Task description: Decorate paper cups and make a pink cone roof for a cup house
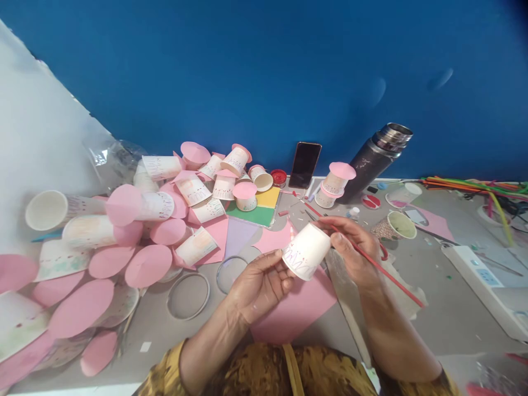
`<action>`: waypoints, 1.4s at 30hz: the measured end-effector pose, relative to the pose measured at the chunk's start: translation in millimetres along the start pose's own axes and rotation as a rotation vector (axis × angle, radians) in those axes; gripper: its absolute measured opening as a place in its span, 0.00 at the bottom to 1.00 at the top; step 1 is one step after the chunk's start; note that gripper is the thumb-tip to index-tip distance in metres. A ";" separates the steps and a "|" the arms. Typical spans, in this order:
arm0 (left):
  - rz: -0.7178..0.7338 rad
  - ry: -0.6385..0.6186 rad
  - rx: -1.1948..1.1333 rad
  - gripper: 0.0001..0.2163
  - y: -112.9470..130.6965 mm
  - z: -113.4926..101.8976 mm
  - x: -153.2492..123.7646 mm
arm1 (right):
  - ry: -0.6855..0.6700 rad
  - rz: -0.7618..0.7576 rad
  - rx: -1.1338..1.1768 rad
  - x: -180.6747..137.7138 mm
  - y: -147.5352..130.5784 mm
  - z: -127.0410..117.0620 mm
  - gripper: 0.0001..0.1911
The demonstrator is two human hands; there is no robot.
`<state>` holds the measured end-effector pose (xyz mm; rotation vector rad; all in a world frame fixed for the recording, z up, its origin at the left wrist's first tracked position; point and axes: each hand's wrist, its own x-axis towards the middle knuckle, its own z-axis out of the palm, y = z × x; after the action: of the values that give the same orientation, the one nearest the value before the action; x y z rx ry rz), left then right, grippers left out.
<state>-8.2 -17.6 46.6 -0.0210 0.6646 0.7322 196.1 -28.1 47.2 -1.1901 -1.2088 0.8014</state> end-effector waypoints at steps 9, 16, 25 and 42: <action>0.131 -0.172 0.117 0.05 -19.0 -4.4 -3.3 | 0.108 0.044 -0.010 -3.3 7.2 4.1 0.17; 0.120 -0.006 -0.091 0.07 -11.6 -0.8 0.8 | 0.342 -0.094 0.005 -3.0 -3.7 9.6 0.14; 0.295 0.088 -0.276 0.17 9.1 7.4 3.2 | 0.298 -0.265 0.020 -20.3 -1.9 -3.3 0.14; 0.333 0.095 -0.350 0.16 17.5 6.1 -0.9 | 0.227 -0.329 -0.093 -24.5 5.2 8.5 0.03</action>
<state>-16.2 -3.4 55.6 -0.2727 0.6306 1.1690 183.1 -47.8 35.2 -1.0864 -1.2200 0.3585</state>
